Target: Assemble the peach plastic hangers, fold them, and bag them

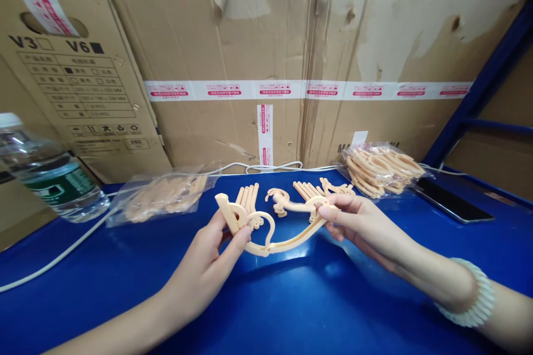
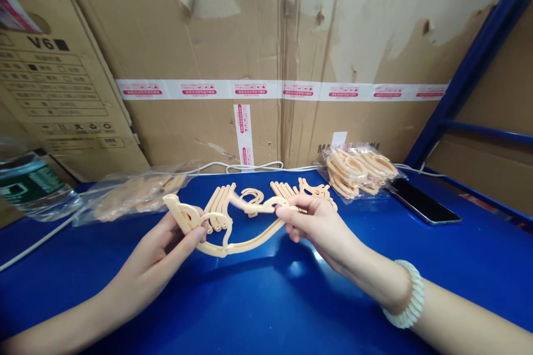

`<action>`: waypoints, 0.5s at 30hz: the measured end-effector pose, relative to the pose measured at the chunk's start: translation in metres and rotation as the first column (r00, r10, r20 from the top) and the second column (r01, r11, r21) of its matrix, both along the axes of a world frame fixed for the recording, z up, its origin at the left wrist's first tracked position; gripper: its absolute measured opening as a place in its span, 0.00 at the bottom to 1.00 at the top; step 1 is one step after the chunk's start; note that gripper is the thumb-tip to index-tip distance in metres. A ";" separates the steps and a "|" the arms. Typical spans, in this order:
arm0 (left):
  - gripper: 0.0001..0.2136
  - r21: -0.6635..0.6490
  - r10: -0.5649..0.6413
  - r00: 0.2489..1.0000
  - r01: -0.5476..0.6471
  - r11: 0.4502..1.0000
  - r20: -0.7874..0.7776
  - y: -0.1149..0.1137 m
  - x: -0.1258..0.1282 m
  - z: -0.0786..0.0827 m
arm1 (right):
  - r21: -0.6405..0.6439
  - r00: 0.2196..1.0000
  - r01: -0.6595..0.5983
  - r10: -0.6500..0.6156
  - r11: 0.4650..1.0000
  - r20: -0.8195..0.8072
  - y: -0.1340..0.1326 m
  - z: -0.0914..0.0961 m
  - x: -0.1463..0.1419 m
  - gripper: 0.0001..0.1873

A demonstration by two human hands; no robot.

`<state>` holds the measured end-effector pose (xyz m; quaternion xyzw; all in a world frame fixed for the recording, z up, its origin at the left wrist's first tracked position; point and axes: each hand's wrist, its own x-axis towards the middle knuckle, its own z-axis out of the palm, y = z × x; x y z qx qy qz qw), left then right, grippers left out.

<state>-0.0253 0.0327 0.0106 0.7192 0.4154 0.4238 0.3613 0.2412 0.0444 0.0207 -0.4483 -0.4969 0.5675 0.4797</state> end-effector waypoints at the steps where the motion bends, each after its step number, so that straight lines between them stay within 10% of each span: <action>1: 0.07 0.009 -0.008 1.000 0.009 1.000 -0.027 -0.001 0.000 0.001 | 0.007 1.000 -0.006 0.006 1.000 -0.014 0.000 0.000 -0.001 0.19; 8: 0.14 -0.067 -0.086 0.980 0.075 0.995 -0.177 -0.001 0.002 0.006 | 0.048 0.994 -0.105 0.106 0.993 -0.016 -0.005 -0.008 -0.009 0.21; 15: 0.09 -0.255 -0.431 0.891 0.388 0.886 -0.142 -0.012 0.011 0.008 | 0.160 0.971 -0.223 0.233 0.962 -0.047 -0.016 -0.022 -0.021 0.15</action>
